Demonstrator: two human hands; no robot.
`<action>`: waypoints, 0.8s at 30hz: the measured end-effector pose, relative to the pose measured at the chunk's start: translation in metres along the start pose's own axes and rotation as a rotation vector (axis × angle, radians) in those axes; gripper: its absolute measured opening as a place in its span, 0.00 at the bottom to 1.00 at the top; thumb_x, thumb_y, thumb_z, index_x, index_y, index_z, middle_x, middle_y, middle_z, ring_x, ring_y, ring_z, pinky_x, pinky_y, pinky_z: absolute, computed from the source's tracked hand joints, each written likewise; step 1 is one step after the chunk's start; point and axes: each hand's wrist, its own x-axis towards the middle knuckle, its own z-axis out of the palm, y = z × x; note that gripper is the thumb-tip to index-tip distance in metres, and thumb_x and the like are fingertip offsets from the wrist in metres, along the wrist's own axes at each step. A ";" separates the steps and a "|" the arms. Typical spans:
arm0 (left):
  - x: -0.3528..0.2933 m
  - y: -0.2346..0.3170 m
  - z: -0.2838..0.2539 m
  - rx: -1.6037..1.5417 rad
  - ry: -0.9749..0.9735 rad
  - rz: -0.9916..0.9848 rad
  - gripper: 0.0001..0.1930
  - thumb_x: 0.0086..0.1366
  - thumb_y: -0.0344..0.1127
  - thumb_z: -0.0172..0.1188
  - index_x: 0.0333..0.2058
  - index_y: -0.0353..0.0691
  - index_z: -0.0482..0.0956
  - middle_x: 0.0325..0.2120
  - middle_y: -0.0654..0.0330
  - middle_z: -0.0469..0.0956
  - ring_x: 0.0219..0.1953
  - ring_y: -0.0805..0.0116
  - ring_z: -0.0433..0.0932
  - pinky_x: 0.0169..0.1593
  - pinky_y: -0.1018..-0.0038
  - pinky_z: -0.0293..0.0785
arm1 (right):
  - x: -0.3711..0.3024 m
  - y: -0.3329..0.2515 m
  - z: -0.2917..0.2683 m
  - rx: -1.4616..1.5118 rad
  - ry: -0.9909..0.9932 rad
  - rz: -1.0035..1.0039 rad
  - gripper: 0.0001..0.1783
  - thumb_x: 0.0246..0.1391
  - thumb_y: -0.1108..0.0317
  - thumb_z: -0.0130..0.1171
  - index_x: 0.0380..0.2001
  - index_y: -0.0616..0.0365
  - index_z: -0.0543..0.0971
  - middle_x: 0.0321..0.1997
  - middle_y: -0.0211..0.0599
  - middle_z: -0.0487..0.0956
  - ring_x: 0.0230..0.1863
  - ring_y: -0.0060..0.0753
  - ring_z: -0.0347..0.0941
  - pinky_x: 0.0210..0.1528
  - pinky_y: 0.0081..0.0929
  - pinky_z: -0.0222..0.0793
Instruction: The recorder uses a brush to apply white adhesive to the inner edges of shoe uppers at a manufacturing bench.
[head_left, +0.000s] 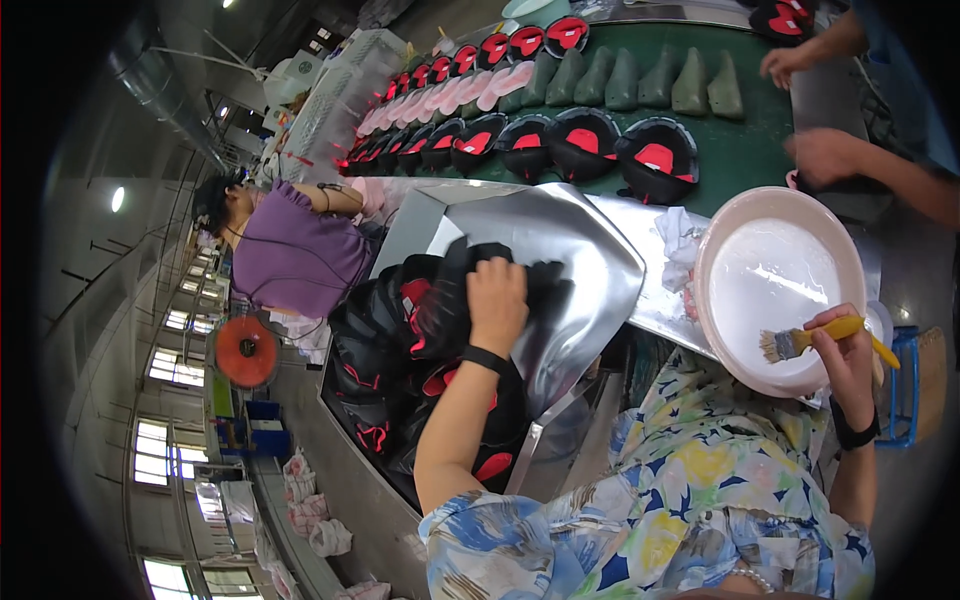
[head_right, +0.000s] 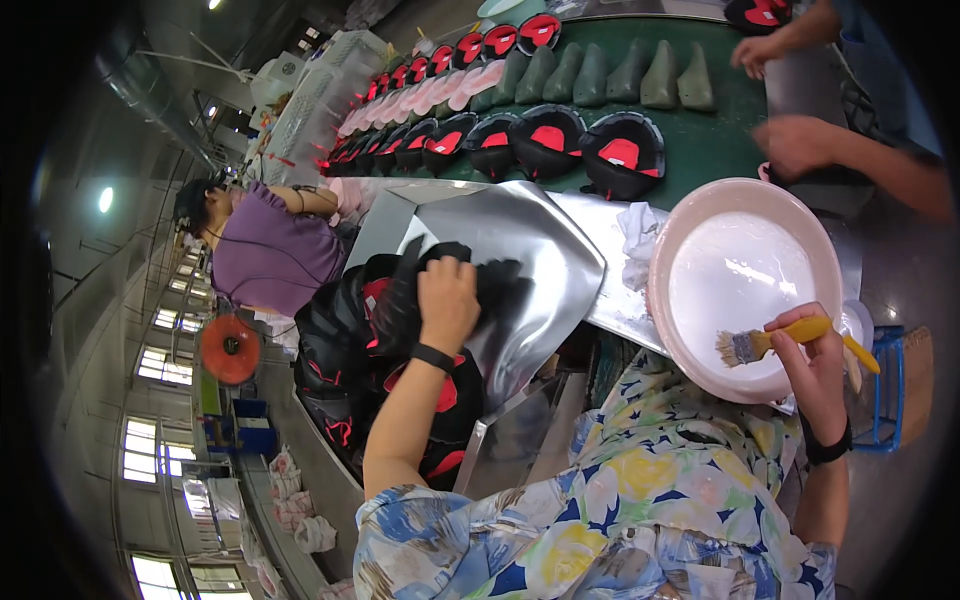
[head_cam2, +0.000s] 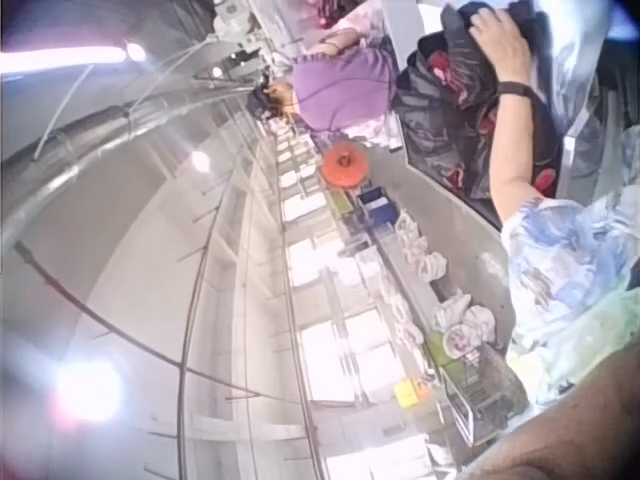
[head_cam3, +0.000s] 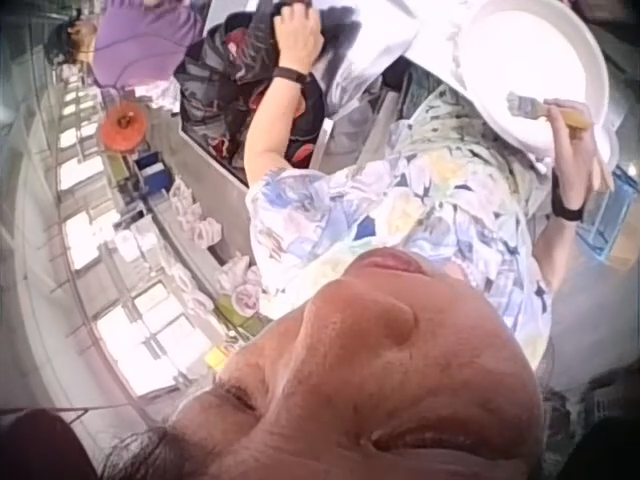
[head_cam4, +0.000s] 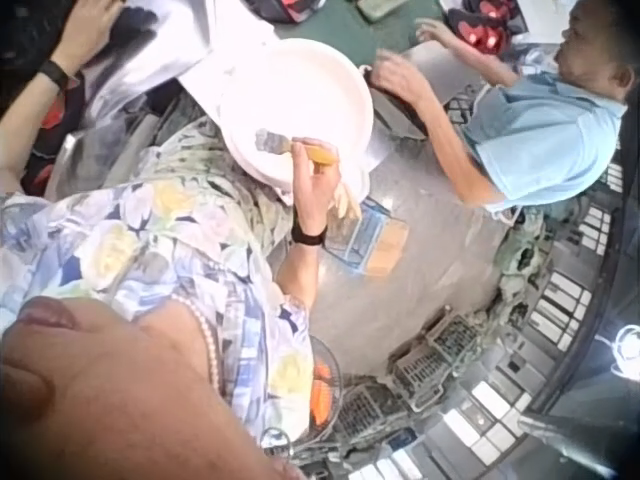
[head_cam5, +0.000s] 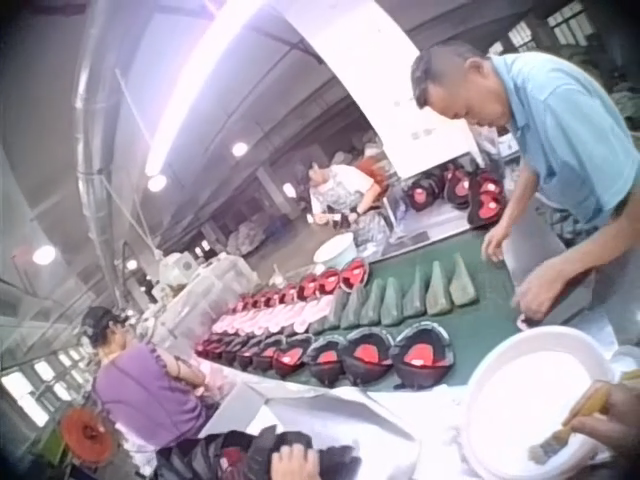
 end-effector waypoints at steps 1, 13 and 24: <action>-0.001 0.020 -0.004 0.001 -0.106 0.072 0.10 0.55 0.31 0.59 0.38 0.42 0.78 0.36 0.57 0.72 0.41 0.56 0.72 0.42 0.62 0.69 | 0.000 0.003 -0.001 0.000 0.013 0.004 0.07 0.62 0.75 0.58 0.42 0.61 0.74 0.42 0.34 0.78 0.46 0.24 0.75 0.52 0.22 0.69; -0.038 0.054 -0.063 -0.648 -0.047 0.470 0.24 0.54 0.26 0.58 0.53 0.42 0.79 0.52 0.52 0.76 0.56 0.52 0.74 0.62 0.50 0.66 | -0.015 0.022 -0.016 0.058 0.022 -0.033 0.07 0.63 0.73 0.58 0.43 0.61 0.74 0.42 0.33 0.77 0.46 0.24 0.74 0.52 0.21 0.69; -0.131 -0.004 -0.085 -0.335 -0.603 0.423 0.44 0.45 0.25 0.63 0.66 0.58 0.69 0.72 0.43 0.50 0.72 0.33 0.50 0.72 0.50 0.54 | 0.021 0.006 -0.006 -0.161 -0.057 -0.100 0.07 0.60 0.70 0.62 0.34 0.64 0.79 0.35 0.35 0.79 0.36 0.24 0.76 0.43 0.23 0.72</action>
